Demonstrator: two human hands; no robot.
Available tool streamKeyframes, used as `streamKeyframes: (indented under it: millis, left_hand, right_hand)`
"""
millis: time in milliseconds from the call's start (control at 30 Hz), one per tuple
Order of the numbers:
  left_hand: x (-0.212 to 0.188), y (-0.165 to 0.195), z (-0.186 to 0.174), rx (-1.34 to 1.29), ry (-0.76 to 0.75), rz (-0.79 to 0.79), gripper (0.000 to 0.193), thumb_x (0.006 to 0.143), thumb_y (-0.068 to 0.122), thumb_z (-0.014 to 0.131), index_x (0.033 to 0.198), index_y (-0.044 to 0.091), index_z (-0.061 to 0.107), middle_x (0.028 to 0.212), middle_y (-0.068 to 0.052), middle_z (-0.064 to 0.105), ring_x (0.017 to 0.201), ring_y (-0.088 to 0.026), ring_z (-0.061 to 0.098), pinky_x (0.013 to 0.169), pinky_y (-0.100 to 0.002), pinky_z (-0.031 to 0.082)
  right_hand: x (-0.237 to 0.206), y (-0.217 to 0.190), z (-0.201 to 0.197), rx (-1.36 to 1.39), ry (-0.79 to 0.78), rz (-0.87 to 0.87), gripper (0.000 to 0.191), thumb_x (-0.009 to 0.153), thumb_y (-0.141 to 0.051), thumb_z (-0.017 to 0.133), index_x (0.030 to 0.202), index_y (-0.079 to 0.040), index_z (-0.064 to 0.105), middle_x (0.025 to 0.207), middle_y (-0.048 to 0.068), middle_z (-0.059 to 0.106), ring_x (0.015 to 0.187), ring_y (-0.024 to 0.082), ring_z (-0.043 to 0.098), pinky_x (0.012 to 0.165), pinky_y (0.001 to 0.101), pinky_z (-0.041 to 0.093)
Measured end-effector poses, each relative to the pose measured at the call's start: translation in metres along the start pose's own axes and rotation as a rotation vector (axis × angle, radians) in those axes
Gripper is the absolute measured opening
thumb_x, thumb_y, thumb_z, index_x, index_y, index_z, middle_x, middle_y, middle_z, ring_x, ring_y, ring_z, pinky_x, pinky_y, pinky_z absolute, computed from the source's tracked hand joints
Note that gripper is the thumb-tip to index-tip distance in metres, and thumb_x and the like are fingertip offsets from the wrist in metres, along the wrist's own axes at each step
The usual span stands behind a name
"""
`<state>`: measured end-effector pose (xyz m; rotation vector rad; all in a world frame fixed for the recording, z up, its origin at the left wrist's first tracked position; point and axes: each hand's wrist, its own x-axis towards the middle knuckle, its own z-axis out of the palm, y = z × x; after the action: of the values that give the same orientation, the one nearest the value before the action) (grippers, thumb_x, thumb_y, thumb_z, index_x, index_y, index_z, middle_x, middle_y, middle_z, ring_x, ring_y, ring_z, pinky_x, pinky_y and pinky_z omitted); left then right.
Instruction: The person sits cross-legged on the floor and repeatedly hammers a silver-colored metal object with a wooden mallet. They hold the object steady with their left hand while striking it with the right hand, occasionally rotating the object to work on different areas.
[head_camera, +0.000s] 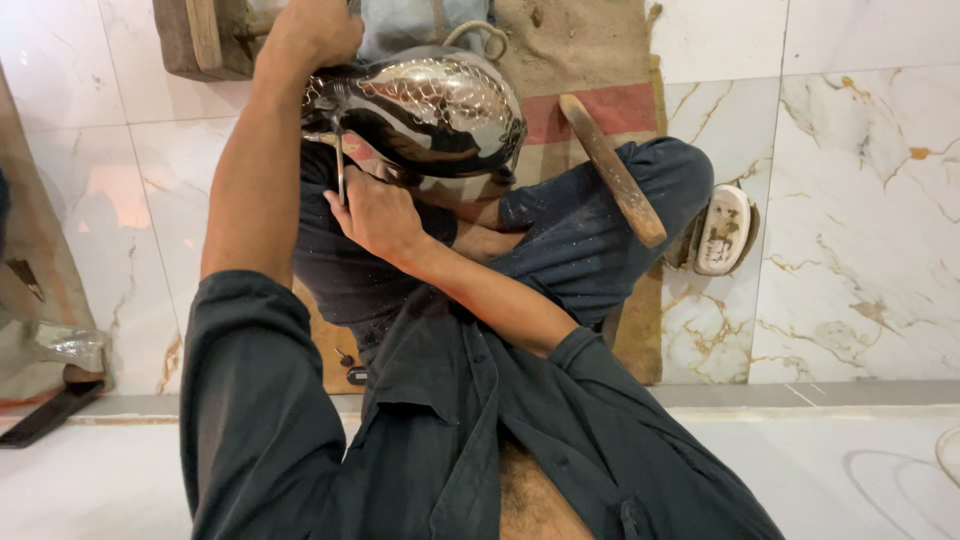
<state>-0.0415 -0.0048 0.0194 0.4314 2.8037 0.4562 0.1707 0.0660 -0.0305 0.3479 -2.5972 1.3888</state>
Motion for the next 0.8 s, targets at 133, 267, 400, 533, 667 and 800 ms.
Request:
streamKeyframes:
  millis: [133, 267, 400, 533, 667, 800]
  left_hand:
    - [0.000, 0.018, -0.005, -0.035, 0.031, 0.043, 0.033, 0.080, 0.005, 0.056, 0.108, -0.009, 0.065, 0.108, -0.038, 0.065, 0.103, -0.055, 0.062, 0.091, -0.056, 0.049]
    - [0.003, 0.035, 0.006, -0.066, 0.118, 0.095, 0.035, 0.079, 0.003, 0.057, 0.110, -0.011, 0.065, 0.110, -0.039, 0.065, 0.103, -0.056, 0.062, 0.089, -0.056, 0.050]
    - [0.008, 0.040, 0.020, -0.061, 0.064, -0.132, 0.033, 0.083, 0.006, 0.056, 0.111, -0.010, 0.064, 0.108, -0.039, 0.065, 0.104, -0.054, 0.063, 0.094, -0.056, 0.050]
    - [0.002, 0.030, 0.029, -0.140, 0.147, -0.163, 0.030, 0.083, 0.007, 0.057, 0.104, -0.012, 0.064, 0.106, -0.039, 0.065, 0.102, -0.056, 0.062, 0.092, -0.056, 0.051]
    - [0.003, 0.031, 0.041, -0.187, 0.306, -0.167, 0.034, 0.079, 0.009, 0.059, 0.104, -0.013, 0.061, 0.100, -0.039, 0.065, 0.099, -0.057, 0.063, 0.088, -0.060, 0.050]
    - [0.002, 0.031, 0.049, -0.206, 0.247, -0.221, 0.037, 0.082, 0.015, 0.060, 0.110, -0.010, 0.061, 0.098, -0.035, 0.068, 0.096, -0.054, 0.065, 0.088, -0.057, 0.051]
  right_hand:
    - [-0.012, 0.008, -0.011, 0.041, 0.082, -0.037, 0.024, 0.098, -0.024, 0.065, 0.102, -0.001, 0.062, 0.071, 0.015, 0.064, 0.060, 0.032, 0.066, 0.054, 0.0410, 0.054]
    - [-0.028, 0.019, -0.036, 0.078, 0.128, -0.038, 0.022, 0.099, -0.021, 0.063, 0.107, -0.001, 0.065, 0.073, 0.014, 0.066, 0.064, 0.031, 0.067, 0.058, 0.0407, 0.055]
    - [-0.045, 0.046, -0.059, 0.058, 0.036, -0.061, 0.025, 0.101, -0.019, 0.061, 0.115, 0.001, 0.065, 0.080, 0.016, 0.067, 0.068, 0.030, 0.068, 0.062, 0.0405, 0.055]
    - [-0.048, 0.089, -0.085, -0.055, -0.006, -0.120, 0.030, 0.103, -0.020, 0.062, 0.122, 0.002, 0.064, 0.088, 0.021, 0.066, 0.078, 0.038, 0.067, 0.071, 0.0462, 0.054]
    - [-0.041, 0.126, -0.111, 0.008, -0.115, -0.082, 0.028, 0.105, -0.023, 0.062, 0.122, 0.000, 0.062, 0.099, 0.023, 0.068, 0.089, 0.044, 0.066, 0.076, 0.0500, 0.052]
    - [-0.044, 0.129, -0.117, 0.014, -0.153, -0.007, 0.035, 0.103, -0.023, 0.064, 0.127, 0.002, 0.059, 0.100, 0.024, 0.068, 0.092, 0.045, 0.065, 0.076, 0.0525, 0.051]
